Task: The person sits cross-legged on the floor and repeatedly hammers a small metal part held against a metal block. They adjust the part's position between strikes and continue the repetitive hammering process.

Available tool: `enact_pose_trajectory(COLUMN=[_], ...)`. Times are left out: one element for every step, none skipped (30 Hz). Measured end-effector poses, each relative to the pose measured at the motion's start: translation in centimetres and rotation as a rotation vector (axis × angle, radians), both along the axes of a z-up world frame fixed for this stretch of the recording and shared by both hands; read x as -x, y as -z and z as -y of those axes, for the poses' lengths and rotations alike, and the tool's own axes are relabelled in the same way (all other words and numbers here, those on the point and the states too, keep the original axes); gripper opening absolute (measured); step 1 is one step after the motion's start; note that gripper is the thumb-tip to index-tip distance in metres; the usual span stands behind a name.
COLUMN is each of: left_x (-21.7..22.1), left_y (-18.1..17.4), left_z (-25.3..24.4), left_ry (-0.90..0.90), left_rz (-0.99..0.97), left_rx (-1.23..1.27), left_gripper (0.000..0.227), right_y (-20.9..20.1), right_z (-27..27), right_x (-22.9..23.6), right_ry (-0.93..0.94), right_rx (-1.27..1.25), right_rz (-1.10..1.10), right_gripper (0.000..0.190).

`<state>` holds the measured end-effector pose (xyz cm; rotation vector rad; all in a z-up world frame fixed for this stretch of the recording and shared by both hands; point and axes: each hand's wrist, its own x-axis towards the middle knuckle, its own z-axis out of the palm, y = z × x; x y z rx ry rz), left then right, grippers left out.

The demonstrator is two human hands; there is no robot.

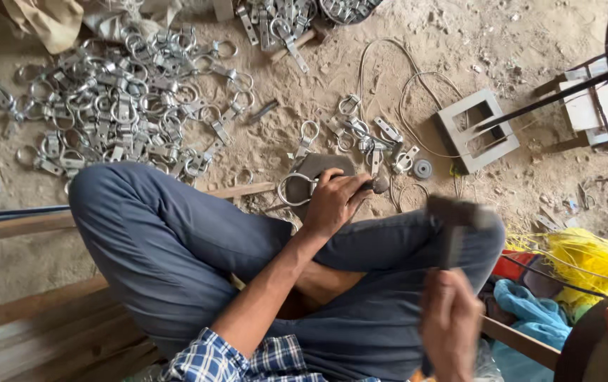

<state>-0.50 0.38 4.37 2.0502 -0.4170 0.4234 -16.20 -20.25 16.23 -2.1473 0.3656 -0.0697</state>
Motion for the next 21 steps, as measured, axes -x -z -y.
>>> enact_pose_trajectory(left_x=[0.2,0.2,0.2,0.2,0.2,0.1,0.1,0.4,0.2,0.1,0.1,0.1,-0.2,-0.5,-0.3,-0.1,0.2,0.2,0.0,-0.3,-0.4], left_y=[-0.5,-0.8,-1.0,-1.0,-1.0,-0.9,-0.9,-0.8,-0.8,-0.7,-0.6,-0.5,-0.3,-0.1,0.1,0.4,0.7,0.8,0.7,0.4,0.2], left_z=[-0.4,-0.7,-0.6,-0.6,-0.6,-0.7,-0.8,-0.9,-0.7,-0.5,-0.4,-0.3,-0.4,-0.2,-0.1,-0.3,-0.2,-0.4,-0.6,-0.5,-0.9], left_ry=[0.001,0.006,0.012,0.018,0.026,0.035,0.043,0.030,0.020,0.010,0.017,0.024,0.033,0.026,0.010,-0.005,0.003,0.012,0.015,-0.005,-0.031], left_rz=[-0.028,-0.028,-0.036,-0.043,-0.051,-0.058,-0.061,-0.055,-0.040,-0.025,-0.005,0.015,0.039,0.067,0.086,0.104,0.009,-0.086,-0.177,-0.147,-0.123], left_rx=[0.002,0.012,0.027,0.042,0.031,0.020,0.008,0.004,0.002,0.001,0.003,0.005,0.002,-0.014,-0.035,-0.057,-0.022,0.011,0.040,0.036,0.023], left_gripper=[0.029,0.029,0.029,0.030,0.029,0.029,0.029,0.028,0.028,0.027,0.028,0.028,0.028,0.028,0.028,0.027,0.029,0.031,0.032,0.032,0.033], right_y=[-1.2,-2.0,-1.9,-1.6,-1.6,-1.6,-1.6,-1.7,-1.9,-1.3,-1.0,-1.8,-2.6,-3.5,-4.4,-5.3,-6.1,-6.3,-6.2,-6.0,-5.5], right_z=[1.2,2.4,2.4,2.3,2.2,1.9,1.4,0.7,-0.1,-1.6,-3.1,-3.4,-3.7,-3.9,-3.9,-3.5,-2.8,-2.6,-2.4,-2.0,-1.8], right_x=[-0.6,-1.0,-0.6,-0.4,-0.3,-0.4,-0.7,-1.0,-1.7,-2.9,-4.1,-4.6,-4.9,-5.0,-4.6,-4.1,-3.6,-3.0,-2.1,-1.3,-0.5], right_ry=[0.014,0.028,0.034,0.040,0.047,0.054,0.062,0.070,0.080,-0.109,-0.301,-0.248,-0.193,-0.139,-0.065,0.009,0.095,0.120,0.138,0.156,0.176], right_rx=[0.075,0.151,0.130,0.109,0.093,0.078,0.061,0.045,0.032,0.274,0.510,0.365,0.213,0.060,-0.088,-0.236,-0.371,-0.405,-0.442,-0.479,-0.494], right_rz=[0.112,0.224,0.237,0.250,0.264,0.278,0.297,0.316,0.344,0.308,0.263,0.179,0.100,0.023,-0.042,-0.108,-0.177,-0.162,-0.142,-0.123,-0.133], right_gripper=[0.045,0.047,0.043,0.038,0.034,0.029,0.025,0.022,0.019,0.024,0.033,0.036,0.040,0.043,0.045,0.047,0.050,0.048,0.046,0.044,0.046])
